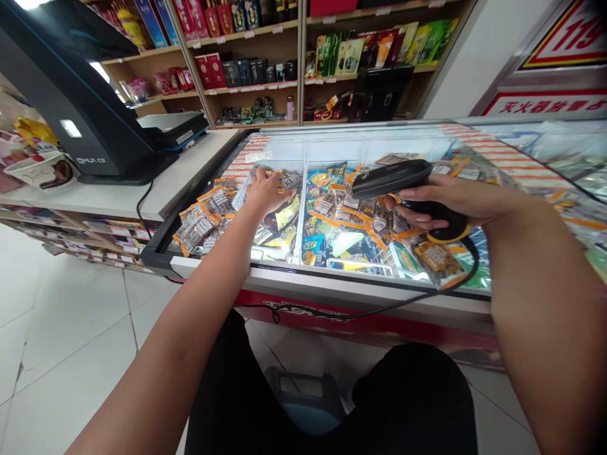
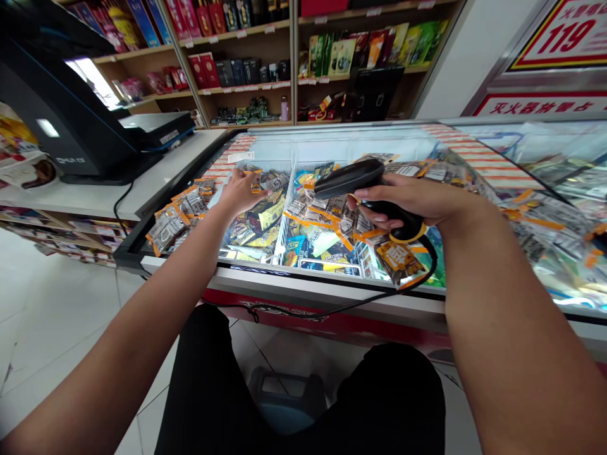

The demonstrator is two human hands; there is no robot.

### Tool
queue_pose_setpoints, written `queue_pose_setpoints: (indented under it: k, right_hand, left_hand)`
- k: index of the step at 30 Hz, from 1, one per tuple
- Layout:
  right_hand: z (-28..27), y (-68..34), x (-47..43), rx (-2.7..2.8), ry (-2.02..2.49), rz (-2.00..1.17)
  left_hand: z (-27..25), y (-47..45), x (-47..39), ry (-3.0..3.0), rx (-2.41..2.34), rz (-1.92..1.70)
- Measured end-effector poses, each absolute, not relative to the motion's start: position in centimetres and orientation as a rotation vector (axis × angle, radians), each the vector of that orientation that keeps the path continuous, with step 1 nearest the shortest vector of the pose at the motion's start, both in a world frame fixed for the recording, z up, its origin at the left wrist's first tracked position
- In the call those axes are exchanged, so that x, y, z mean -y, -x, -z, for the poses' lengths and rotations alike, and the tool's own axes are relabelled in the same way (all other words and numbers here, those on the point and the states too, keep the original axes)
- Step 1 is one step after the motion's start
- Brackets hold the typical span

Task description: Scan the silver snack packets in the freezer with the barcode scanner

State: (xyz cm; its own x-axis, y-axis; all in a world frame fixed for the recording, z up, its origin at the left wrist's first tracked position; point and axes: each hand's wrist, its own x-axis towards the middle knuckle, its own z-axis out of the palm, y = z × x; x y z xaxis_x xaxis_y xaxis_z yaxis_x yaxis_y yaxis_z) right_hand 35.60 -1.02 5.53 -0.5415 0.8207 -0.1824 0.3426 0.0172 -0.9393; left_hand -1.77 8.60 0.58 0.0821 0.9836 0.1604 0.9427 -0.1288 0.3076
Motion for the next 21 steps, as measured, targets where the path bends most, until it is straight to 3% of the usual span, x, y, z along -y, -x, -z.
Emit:
queue_pose_setpoints:
  k: [5, 13, 21]
  right_hand:
    - [-5.6, -35.5, 1.2, 1.839, 1.228, -1.551]
    - [-5.7, -35.8, 1.3, 1.853, 1.205, -1.586]
    - [-6.3, -35.3, 1.8, 1.944, 1.063, -1.743]
  left_hand:
    - [0.0, 1.0, -9.2, -2.419, -1.615, -0.547]
    - [-1.0, 2.6, -7.9, -2.418, -1.764, -0.288]
    - [-3.1, 4.0, -6.9, -2.584, -0.917, -0.511]
